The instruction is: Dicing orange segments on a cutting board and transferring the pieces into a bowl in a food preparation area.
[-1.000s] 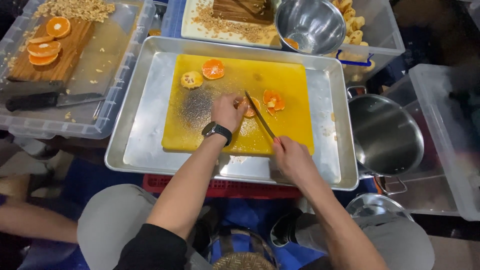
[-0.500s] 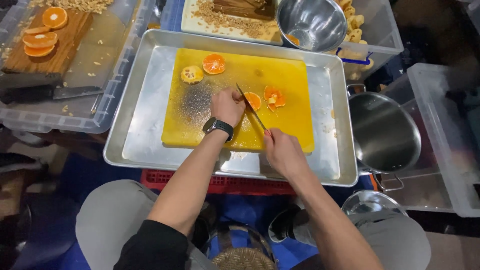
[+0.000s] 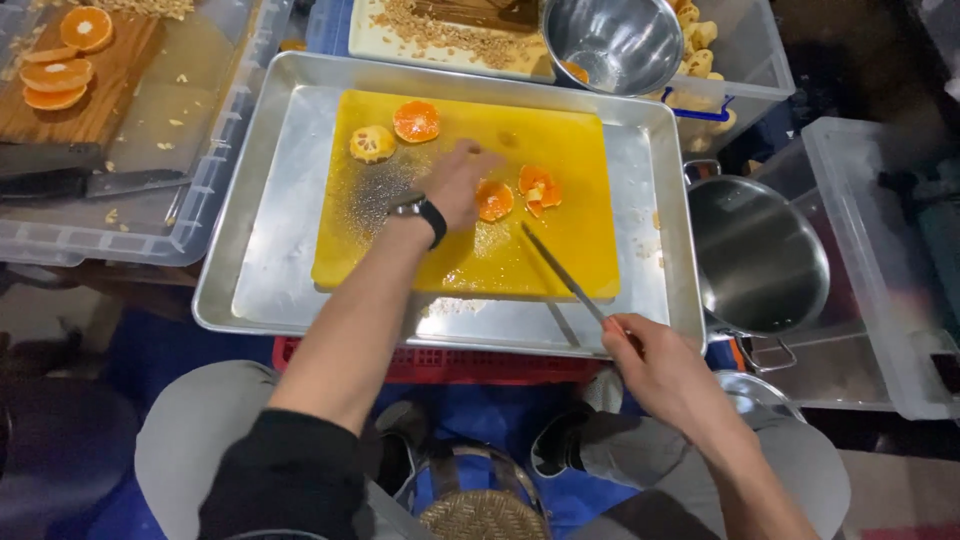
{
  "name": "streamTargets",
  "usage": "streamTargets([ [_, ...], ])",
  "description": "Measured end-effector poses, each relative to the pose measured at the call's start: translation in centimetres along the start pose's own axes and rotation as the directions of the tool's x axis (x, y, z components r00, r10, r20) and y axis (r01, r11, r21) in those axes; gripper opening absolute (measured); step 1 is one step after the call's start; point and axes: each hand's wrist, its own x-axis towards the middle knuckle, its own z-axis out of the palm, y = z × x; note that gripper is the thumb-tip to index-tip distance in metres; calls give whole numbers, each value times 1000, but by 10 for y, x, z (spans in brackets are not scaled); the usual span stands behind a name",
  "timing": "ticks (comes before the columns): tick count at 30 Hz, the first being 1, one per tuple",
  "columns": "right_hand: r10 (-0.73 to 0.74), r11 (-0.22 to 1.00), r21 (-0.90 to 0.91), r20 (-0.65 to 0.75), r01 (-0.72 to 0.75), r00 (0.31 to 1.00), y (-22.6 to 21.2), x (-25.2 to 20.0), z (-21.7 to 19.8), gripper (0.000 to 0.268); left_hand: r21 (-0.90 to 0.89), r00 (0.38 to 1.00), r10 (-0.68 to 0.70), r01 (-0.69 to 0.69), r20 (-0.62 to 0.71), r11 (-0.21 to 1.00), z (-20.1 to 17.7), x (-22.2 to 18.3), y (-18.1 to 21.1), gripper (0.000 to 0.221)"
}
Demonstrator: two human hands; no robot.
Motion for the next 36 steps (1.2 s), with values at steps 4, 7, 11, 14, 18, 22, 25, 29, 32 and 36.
streamTargets([
  [4,9,999,41,-46,-7,999,15,13,2,46,281,935,169,-260,313,924,-6,9,12,47],
  [7,-31,993,111,-57,37,998,10,32,12,47,296,944,204,-278,259,914,14,20,-7,40],
  [11,-102,975,186,-125,125,987,-9,52,23,42,175,983,109,-134,150,975,25,7,-7,52],
  [14,-171,954,212,-191,211,967,-5,87,38,41,105,999,17,-22,43,994,27,1,6,52],
  [18,-189,952,202,-202,230,961,-13,94,37,40,79,998,-12,17,-54,997,28,2,10,52],
  [22,-206,940,229,-214,254,955,-20,76,33,38,65,997,28,-23,-76,998,14,-10,19,55],
  [25,-232,932,232,-209,278,950,-18,77,39,38,87,994,80,-73,-79,994,18,-5,11,50],
  [29,-246,929,218,-246,301,938,-21,88,50,34,99,991,111,-103,-77,990,32,3,-3,46],
  [32,-279,931,170,-238,323,930,-28,120,52,33,103,992,109,-101,-70,990,24,-2,3,46],
  [36,-297,922,174,-253,346,921,-25,133,55,32,114,986,139,-128,-96,985,31,-1,-2,46],
])
